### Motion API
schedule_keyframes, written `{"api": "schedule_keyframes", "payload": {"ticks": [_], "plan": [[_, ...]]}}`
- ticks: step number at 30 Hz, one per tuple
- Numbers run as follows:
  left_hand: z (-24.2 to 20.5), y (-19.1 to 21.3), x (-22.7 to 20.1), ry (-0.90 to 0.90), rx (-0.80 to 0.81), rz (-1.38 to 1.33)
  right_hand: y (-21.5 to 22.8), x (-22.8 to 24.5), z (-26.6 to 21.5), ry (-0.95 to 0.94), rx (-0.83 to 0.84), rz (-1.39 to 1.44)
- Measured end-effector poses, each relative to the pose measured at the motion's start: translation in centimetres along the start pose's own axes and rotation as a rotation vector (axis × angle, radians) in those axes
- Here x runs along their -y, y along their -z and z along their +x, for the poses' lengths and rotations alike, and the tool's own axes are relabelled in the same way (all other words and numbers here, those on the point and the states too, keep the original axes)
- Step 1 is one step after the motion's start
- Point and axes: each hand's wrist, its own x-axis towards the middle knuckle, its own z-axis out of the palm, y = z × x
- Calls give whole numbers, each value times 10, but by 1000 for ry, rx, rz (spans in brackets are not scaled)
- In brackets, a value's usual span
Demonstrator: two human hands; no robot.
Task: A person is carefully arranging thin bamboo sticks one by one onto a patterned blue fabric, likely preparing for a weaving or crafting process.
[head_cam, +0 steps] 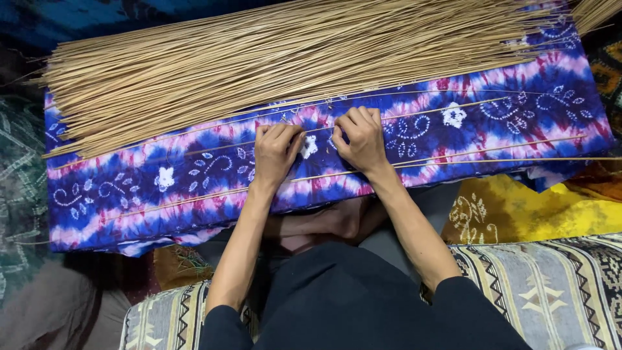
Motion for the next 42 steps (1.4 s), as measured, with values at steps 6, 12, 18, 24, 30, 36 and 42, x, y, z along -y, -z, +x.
{"api": "schedule_keyframes", "payload": {"ticks": [6, 12, 18, 24, 30, 36, 42], "plan": [[1, -1, -6, -12, -7, 5, -7, 8, 3, 36, 28, 65], [0, -2, -4, 4, -11, -27, -10, 4, 0, 4, 0, 14], [-4, -8, 3, 5, -24, -16, -4, 8, 2, -6, 0, -9], [2, 0, -7, -23, -14, -34, -11, 15, 4, 49, 42, 68], [1, 0, -10, -24, -20, -43, -11, 9, 0, -13, 1, 110], [0, -1, -8, -17, -20, -57, -10, 7, -2, -40, -51, 146], [1, 2, -9, -15, -14, -53, 3, 19, 9, 6, -14, 189]]}}
